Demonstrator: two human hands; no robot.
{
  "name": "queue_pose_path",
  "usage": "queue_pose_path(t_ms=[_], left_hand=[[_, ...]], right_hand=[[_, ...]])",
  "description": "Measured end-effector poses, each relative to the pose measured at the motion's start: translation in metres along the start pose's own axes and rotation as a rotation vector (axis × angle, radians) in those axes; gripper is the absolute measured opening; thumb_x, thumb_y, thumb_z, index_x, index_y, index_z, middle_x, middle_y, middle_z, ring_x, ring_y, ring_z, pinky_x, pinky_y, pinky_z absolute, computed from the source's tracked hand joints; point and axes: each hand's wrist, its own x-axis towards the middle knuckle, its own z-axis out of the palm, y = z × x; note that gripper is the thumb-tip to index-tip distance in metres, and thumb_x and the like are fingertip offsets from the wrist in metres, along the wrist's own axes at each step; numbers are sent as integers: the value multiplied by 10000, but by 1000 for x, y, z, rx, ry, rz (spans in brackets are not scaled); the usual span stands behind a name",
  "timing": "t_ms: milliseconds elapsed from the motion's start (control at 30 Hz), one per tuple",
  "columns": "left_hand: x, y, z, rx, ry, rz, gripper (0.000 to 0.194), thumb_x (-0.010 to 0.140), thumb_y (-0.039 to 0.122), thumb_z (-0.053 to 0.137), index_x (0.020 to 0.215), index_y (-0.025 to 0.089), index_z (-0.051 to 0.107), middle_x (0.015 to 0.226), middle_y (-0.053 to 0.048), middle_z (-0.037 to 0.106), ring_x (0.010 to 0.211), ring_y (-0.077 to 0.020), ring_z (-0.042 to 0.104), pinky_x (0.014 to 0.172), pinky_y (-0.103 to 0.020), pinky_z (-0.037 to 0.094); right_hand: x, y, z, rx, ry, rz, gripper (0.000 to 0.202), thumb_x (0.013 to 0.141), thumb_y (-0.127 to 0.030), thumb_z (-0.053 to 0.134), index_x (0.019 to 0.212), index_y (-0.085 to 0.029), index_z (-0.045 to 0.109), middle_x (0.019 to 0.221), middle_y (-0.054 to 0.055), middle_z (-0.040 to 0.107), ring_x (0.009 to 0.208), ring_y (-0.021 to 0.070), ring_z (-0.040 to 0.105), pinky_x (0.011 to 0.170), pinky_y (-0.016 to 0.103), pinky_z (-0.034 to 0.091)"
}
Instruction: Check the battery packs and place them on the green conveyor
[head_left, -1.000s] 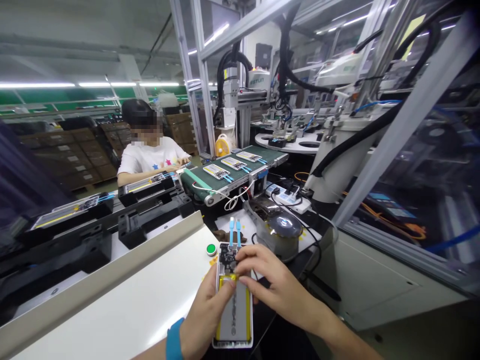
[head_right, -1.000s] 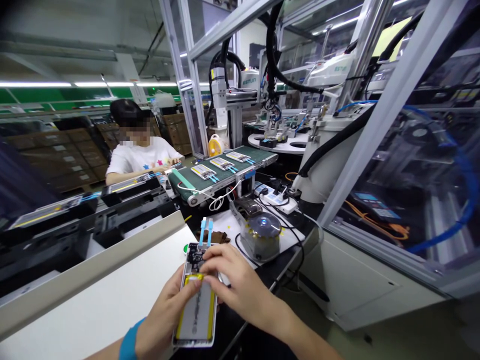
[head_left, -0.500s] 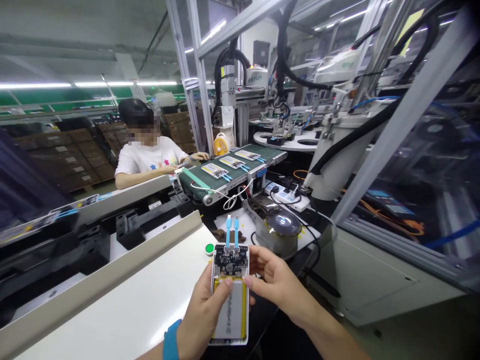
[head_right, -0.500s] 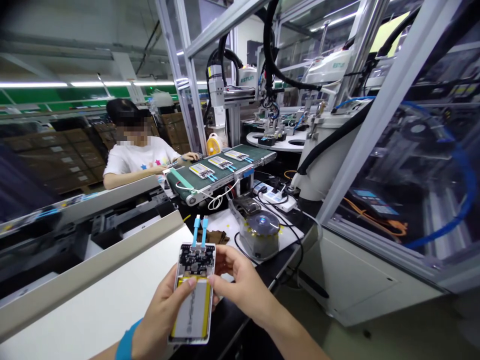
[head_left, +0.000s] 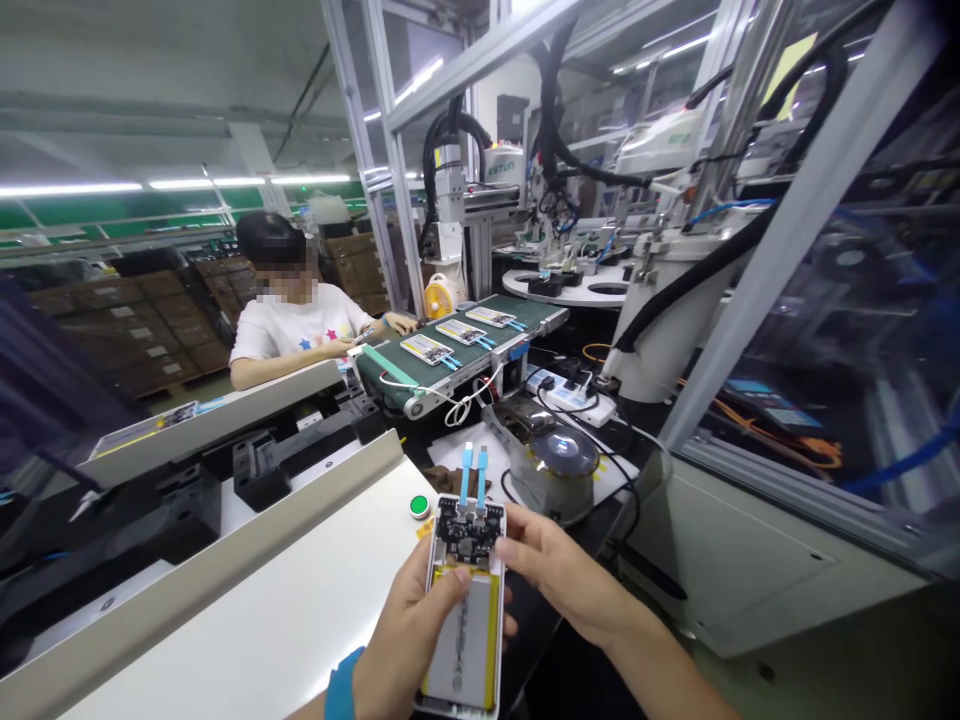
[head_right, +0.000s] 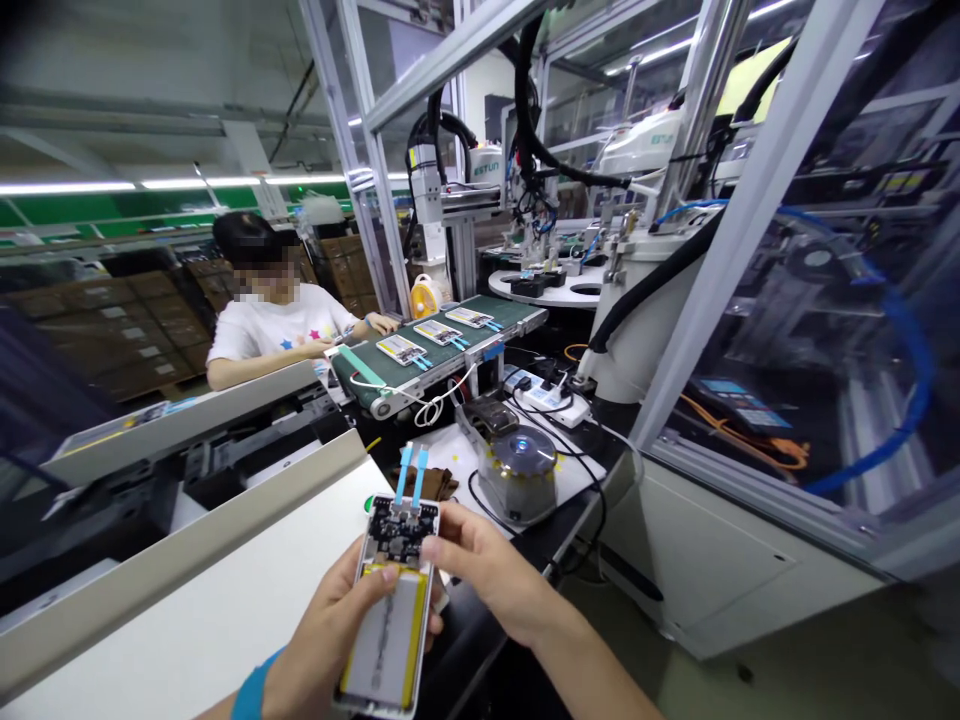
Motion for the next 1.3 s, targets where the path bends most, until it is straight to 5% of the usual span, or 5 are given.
queue_pose_path(t_ms=[433, 700, 933, 1133, 1300], left_hand=[[10, 51, -13, 1257, 311, 464, 779, 535, 160, 733, 1261, 196, 451, 1105, -76, 449, 975, -240, 548, 885, -341, 494], [34, 189, -118, 1585, 462, 400, 600, 652, 274, 693, 1214, 149, 524, 1057, -68, 467, 980, -255, 508, 959, -436, 423], [54, 203, -173, 1573, 399, 202, 670, 573, 261, 812, 1186, 142, 566, 1183, -113, 598, 1072, -296, 568, 967, -462, 436], [48, 159, -106, 1502, 467, 455, 942, 623, 394, 770, 1425, 135, 350, 1467, -191, 348, 1345, -379, 311, 1138, -484, 220], [78, 73, -23, 762, 4, 388, 437, 669, 609, 692, 1003, 329, 719, 1079, -136, 682, 1104, -394, 558, 1001, -521, 413]], right_hand=[[38, 21, 16, -75, 440, -189, 482, 758, -599, 628, 963, -163, 621, 532, -32, 571, 495, 113, 541, 510, 224, 454], [39, 17, -15, -300, 291, -273, 404, 785, -564, 608, 937, -198, 689, 808, 69, 707, 771, 205, 661, 712, 289, 543], [55, -34, -27, -837, 148, -296, 299, 887, -465, 485, 919, -239, 677, 854, 40, 695, 790, 200, 649, 689, 296, 518], [181, -91, -32, -1270, 307, -336, 204, 867, -231, 549, 1027, -157, 651, 1094, 92, 660, 1052, 217, 589, 950, 371, 448], [279, -108, -41, -1365, 506, -146, 406, 873, -340, 601, 1235, -173, 523, 1320, 99, 513, 1190, 276, 505, 994, 535, 412]])
